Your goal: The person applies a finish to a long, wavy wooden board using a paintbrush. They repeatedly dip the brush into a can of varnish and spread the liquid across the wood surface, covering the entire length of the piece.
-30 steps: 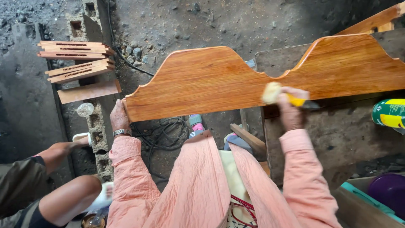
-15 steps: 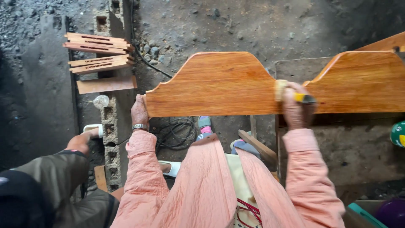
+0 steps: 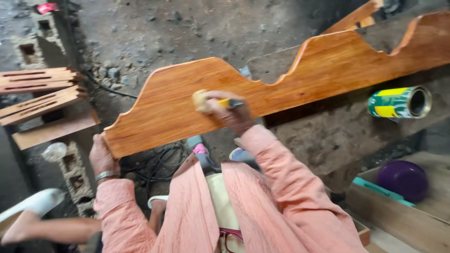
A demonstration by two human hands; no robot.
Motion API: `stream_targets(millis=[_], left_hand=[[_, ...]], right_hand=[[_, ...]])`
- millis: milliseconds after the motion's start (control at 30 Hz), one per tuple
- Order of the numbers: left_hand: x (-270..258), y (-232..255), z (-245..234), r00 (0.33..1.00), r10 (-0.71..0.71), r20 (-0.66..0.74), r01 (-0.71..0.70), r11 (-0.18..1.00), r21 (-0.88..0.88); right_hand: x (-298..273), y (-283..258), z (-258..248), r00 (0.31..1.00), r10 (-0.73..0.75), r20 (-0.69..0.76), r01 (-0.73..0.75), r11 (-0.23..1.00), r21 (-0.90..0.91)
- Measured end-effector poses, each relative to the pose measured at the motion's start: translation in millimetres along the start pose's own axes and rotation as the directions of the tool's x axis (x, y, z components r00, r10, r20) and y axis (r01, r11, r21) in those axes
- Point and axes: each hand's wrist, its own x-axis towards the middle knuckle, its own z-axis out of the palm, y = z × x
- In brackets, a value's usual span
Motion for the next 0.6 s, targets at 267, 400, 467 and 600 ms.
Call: stream_targets(millis=[267, 400, 467, 600], left_hand=[[5.2, -2.8, -5.1, 0.997, -0.032, 0.066, 0.038, 0.996, -0.086], [-3.1, 3.1, -4.9, 0.997, -0.073, 0.032, 0.075, 0.995, -0.073], [3.0, -5.5, -7.2, 0.997, -0.066, 0.036, 0.069, 0.994, -0.080], [-1.8, -1.1, -8.1, 0.994, -0.060, 0.091, 0.063, 0.997, -0.031]], right_hand=[[-12.4, 27.1, -288.1, 0.752, -0.046, -0.657, -0.298, 0.866, -0.401], [-19.1, 16.4, -223.9, 0.860, -0.156, -0.485, -0.100, 0.882, -0.461], [-29.1, -14.3, -140.2, 0.919, -0.043, -0.391, -0.155, 0.874, -0.460], [-63.2, -1.2, -46.4, 0.995, -0.100, -0.014, 0.084, 0.898, -0.432]])
